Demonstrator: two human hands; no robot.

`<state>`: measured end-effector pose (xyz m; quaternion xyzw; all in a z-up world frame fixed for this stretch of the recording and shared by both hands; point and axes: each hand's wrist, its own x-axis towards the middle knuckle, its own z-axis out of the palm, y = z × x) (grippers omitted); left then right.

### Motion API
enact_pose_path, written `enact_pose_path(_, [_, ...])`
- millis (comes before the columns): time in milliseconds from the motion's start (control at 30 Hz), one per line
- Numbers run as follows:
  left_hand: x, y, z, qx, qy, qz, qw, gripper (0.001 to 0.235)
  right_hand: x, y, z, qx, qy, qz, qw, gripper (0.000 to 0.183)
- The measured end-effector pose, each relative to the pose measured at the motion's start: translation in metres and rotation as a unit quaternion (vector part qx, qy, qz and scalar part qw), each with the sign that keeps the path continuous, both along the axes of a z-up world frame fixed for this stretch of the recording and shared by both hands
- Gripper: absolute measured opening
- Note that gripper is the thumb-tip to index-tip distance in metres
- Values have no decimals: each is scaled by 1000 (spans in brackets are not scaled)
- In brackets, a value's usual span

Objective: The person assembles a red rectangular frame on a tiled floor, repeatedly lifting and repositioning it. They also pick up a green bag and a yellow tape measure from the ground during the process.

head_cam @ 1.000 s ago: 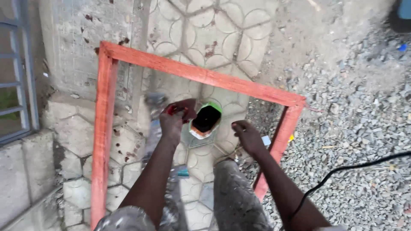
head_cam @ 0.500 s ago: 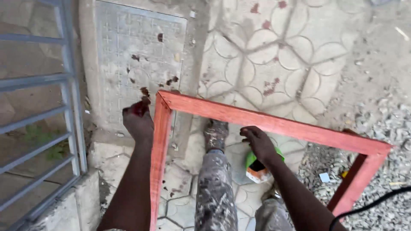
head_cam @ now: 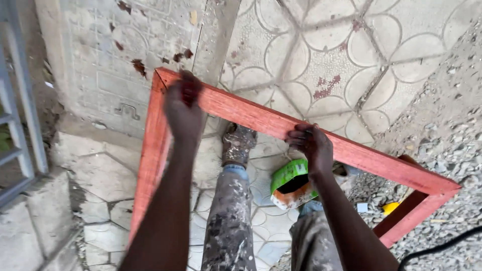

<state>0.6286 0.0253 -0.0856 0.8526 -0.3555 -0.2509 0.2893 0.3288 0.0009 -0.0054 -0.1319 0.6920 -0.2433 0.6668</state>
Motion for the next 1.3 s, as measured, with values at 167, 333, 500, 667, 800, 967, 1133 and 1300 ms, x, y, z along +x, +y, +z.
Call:
enact_pose_path(167, [-208, 29, 24, -26, 124, -53, 991, 27, -54, 11, -22, -26, 118, -130, 984, 43])
enact_pose_path(333, [-358, 55, 20, 76, 141, -277, 947, 48, -133, 28, -27, -67, 277, -81, 955, 45])
enact_pose_path(500, [-248, 48, 32, 39, 324, -172, 929, 50, -141, 25, 12, -30, 212, -61, 975, 45])
enact_pose_path(667, [-50, 12, 2, -49, 243, 81, 965, 18, -140, 41, -23, -52, 210, -91, 972, 43])
enact_pose_path(800, [24, 17, -36, 39, -248, -66, 966, 62, -141, 47, -37, -69, 206, -130, 968, 42])
enact_pose_path(967, [-265, 39, 10, -43, 63, -5, 997, 25, -187, 54, -28, -75, 177, -205, 960, 45])
enact_pose_path(1133, [-483, 67, 6, 185, -166, -516, 820, 27, -253, 48, -15, -82, 189, -247, 947, 38])
enact_pose_path(1300, [-510, 52, 27, -40, -63, -441, 894, 44, -318, 60, -16, -71, 248, -192, 947, 43])
